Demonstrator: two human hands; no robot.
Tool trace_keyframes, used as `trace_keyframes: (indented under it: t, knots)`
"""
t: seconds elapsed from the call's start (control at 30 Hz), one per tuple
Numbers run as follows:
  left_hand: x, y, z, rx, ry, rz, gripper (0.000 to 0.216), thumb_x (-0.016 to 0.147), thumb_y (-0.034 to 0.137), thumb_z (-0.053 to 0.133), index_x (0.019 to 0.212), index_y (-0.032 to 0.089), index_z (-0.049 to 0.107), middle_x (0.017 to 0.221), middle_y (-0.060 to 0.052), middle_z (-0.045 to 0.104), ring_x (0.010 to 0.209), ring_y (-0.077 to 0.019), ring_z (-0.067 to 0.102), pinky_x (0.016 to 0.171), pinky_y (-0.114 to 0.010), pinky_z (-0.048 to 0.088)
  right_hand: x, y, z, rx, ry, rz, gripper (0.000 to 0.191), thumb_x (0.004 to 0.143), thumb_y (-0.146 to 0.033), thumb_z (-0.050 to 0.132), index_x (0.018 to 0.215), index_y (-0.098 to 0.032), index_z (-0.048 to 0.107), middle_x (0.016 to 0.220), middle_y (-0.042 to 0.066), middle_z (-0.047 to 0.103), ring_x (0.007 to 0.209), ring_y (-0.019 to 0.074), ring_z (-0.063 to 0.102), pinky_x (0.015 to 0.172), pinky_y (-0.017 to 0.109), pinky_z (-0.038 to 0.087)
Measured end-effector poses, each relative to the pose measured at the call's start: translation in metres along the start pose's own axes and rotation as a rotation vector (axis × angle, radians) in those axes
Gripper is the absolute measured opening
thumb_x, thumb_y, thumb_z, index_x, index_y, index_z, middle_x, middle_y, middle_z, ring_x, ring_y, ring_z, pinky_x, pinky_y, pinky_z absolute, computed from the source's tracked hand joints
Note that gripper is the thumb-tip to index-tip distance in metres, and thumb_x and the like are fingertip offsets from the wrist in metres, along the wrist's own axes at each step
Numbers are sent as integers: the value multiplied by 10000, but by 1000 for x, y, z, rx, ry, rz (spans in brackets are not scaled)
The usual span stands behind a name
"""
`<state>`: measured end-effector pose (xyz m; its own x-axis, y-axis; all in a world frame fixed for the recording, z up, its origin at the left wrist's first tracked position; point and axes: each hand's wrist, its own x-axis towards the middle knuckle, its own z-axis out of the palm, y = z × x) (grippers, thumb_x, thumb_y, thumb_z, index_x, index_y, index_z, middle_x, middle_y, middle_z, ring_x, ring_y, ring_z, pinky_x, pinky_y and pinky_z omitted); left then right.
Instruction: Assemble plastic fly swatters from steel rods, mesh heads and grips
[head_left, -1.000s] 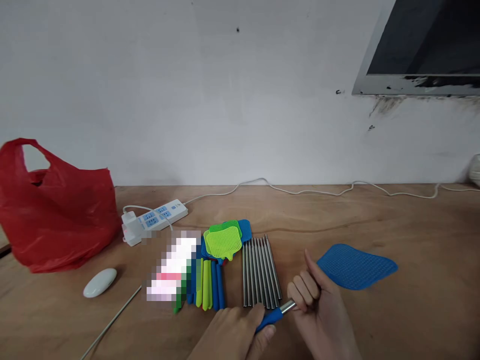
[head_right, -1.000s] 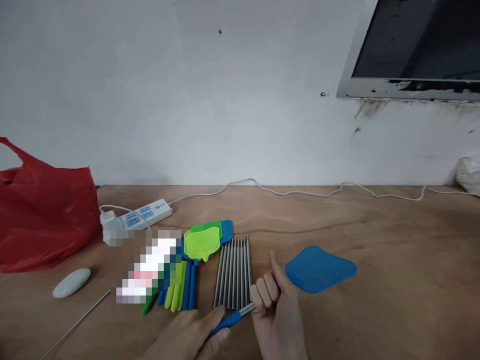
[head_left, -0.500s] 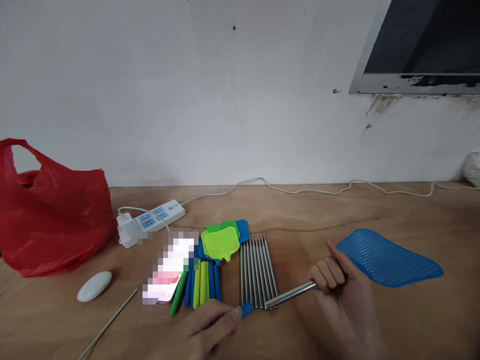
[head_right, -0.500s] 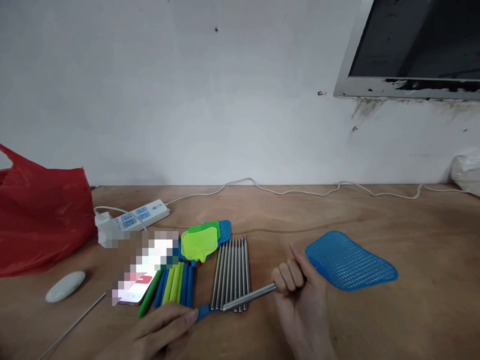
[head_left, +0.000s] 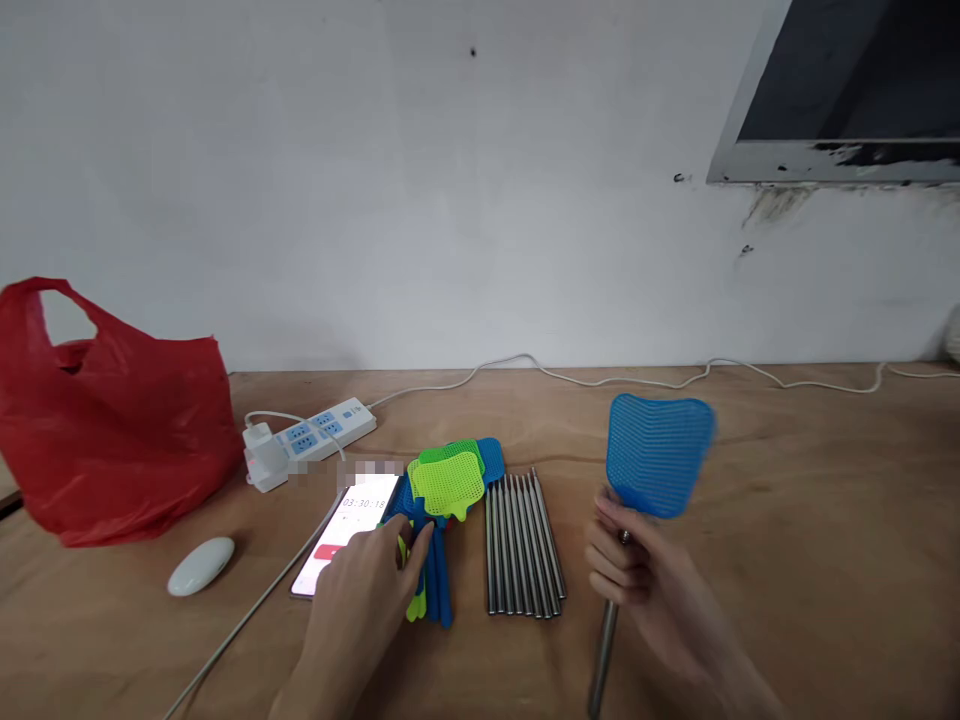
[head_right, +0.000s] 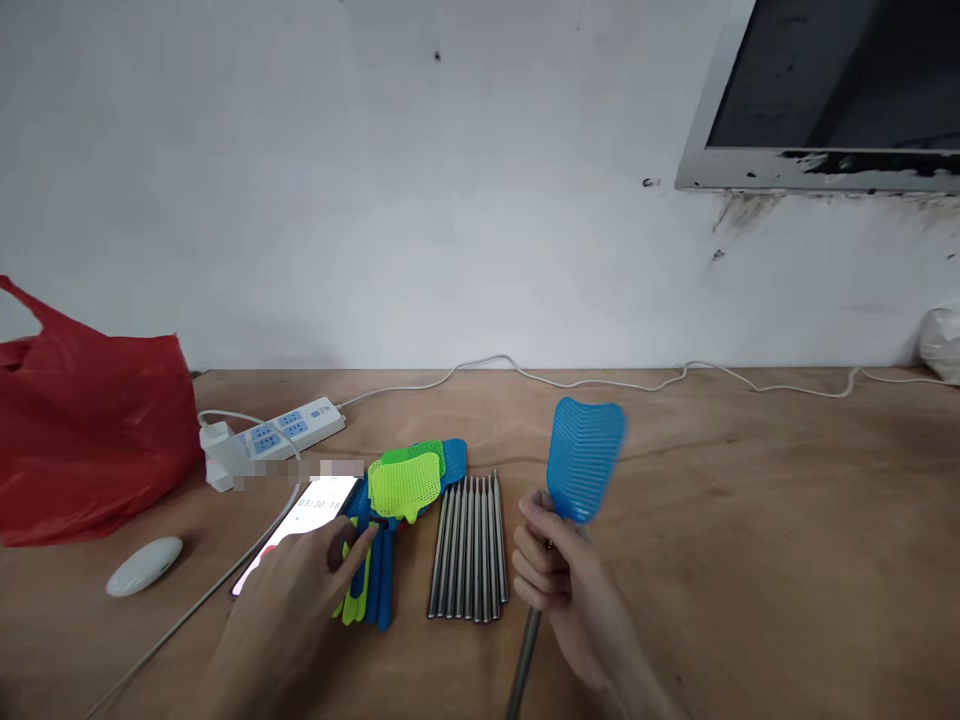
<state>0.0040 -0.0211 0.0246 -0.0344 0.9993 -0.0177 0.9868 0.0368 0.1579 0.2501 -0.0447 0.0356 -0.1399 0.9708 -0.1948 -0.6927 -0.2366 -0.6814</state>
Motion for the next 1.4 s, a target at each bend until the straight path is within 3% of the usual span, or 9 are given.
trace_keyframes:
  t: [0.17,0.4,0.6,0.8,0.97,1.07,1.17,1.23,1.4]
  knots:
    - [1,-2,-4,25,-27,-44,301,993,434,442,876,214,609,763,-68,686,724,-296,681,544,-290,308,3,8,-4,-265,26,22,447,676,-480,861,670,-196,516,545,-104,353,433,29,153,351,144,86]
    - [4,-8,-2,-20,-42,19,234,977,403,475,894,216,587,706,-28,665,728,-266,674,550,-275,304,8,22,-8,-555,209,-231,515,687,-673,769,636,-194,588,556,-51,466,431,71,362,372,181,208]
    - [3,-13,-1,-230,113,158,296,1001,468,407,892,232,547,661,23,591,640,-215,619,566,-286,355,9,16,-15,-852,13,-350,449,907,-596,593,701,-206,679,430,-69,392,391,96,296,441,253,208]
    - [1,-10,-2,-556,279,208,378,974,545,452,1184,239,519,970,-32,638,694,-201,618,606,-319,485,7,12,-11,-1096,-136,-354,409,981,-380,546,607,-219,582,527,-39,467,514,139,404,549,279,271]
    - [-2,-5,-1,-755,148,283,422,971,510,480,1303,253,524,1146,-81,669,1010,-262,651,813,-386,557,-4,14,-5,-1036,-177,-292,110,924,-271,638,881,-268,739,758,-4,662,719,201,573,696,297,394]
    - [-3,-3,3,-840,48,298,389,937,498,533,1236,255,593,1102,-61,700,968,-252,665,856,-404,559,-9,18,-11,-1008,-171,-281,101,901,-275,675,920,-301,771,756,-4,697,706,207,594,670,300,405]
    - [-4,-1,4,-982,-62,298,393,916,515,561,1191,238,600,954,-39,698,832,-219,667,702,-334,583,-9,23,-21,-997,-158,-326,95,881,-278,702,892,-313,790,655,-16,679,601,193,563,612,300,394]
    - [-5,1,3,-1094,-132,279,499,908,548,574,1298,242,518,824,-4,662,668,-177,630,557,-278,553,-7,27,-25,-1022,-141,-356,150,882,-295,696,990,-327,794,720,-1,715,644,208,596,639,311,416]
    - [-9,1,-4,-1218,-92,269,693,946,534,570,1518,283,270,692,53,579,538,-144,574,463,-230,503,-3,31,-27,-1045,-77,-345,272,883,-365,681,1141,-338,766,872,31,757,782,250,643,733,348,446]
